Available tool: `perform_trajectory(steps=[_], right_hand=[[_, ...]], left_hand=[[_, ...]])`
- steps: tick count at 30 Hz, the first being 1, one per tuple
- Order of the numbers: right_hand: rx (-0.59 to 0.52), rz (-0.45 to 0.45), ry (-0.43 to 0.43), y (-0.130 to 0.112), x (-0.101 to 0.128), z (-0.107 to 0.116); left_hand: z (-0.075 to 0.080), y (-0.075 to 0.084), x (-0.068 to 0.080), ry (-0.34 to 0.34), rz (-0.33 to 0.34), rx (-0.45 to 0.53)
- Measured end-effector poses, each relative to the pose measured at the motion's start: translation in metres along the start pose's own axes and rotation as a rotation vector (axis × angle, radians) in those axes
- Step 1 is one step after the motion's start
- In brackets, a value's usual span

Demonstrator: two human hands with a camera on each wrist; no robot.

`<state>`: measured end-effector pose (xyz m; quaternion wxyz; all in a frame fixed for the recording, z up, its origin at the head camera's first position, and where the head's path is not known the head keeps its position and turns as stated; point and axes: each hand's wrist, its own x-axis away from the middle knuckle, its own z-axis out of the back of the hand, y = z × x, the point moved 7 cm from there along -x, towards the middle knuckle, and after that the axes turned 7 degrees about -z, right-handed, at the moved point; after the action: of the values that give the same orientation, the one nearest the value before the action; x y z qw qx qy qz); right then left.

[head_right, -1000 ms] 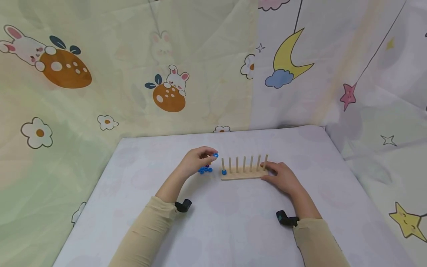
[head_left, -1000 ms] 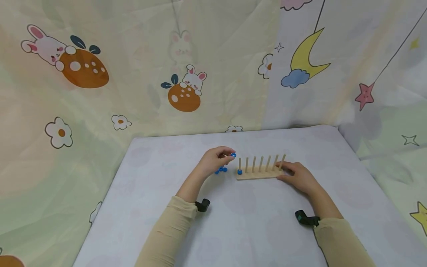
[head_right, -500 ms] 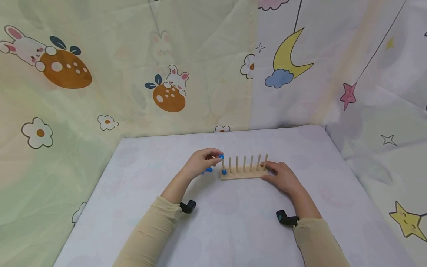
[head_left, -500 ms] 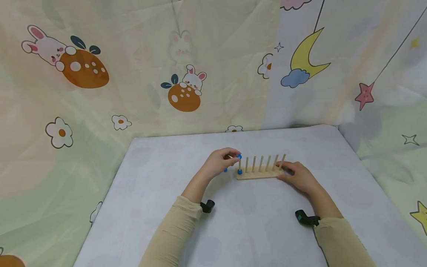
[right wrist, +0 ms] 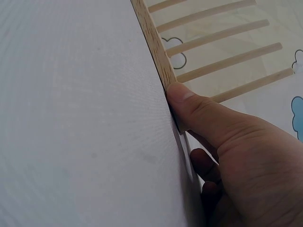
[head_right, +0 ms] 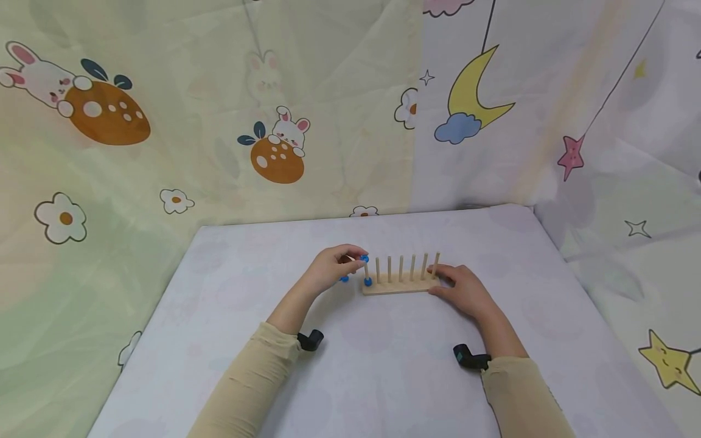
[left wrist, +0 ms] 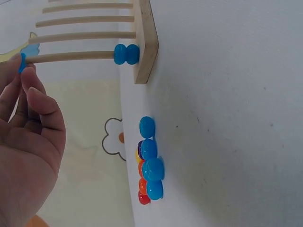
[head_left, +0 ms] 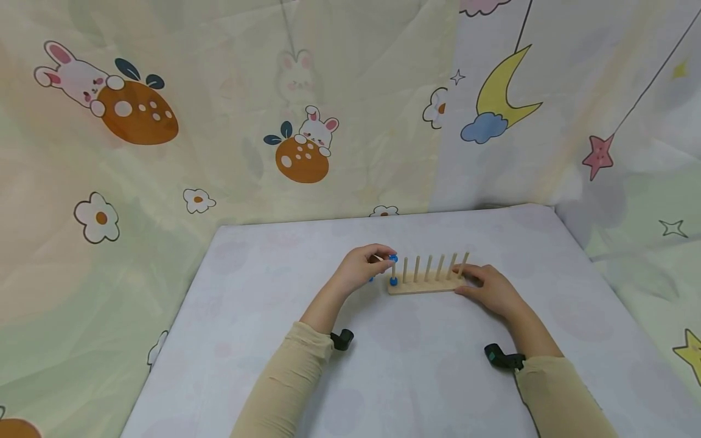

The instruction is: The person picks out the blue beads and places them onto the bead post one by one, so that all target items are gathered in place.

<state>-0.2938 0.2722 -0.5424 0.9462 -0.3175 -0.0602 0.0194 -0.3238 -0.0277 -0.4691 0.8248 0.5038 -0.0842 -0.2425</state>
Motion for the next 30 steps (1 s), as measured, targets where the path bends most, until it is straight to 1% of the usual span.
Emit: perform_trajectory(steps=[3, 14, 21, 30], right_hand=[[0.003, 0.003, 0.004, 0.000, 0.000, 0.000], [0.006, 0.011, 0.001, 0.000, 0.000, 0.000], [0.014, 0.009, 0.000, -0.002, 0.000, 0.001], [0.015, 0.011, -0.002, -0.004, 0.001, 0.002]], left_hand=[[-0.001, -0.001, 0.000, -0.001, -0.004, -0.012], [-0.006, -0.013, 0.001, 0.004, 0.018, -0.026], [-0.011, -0.022, 0.001, -0.020, 0.028, -0.047], [-0.018, -0.030, 0.001, -0.028, 0.035, -0.081]])
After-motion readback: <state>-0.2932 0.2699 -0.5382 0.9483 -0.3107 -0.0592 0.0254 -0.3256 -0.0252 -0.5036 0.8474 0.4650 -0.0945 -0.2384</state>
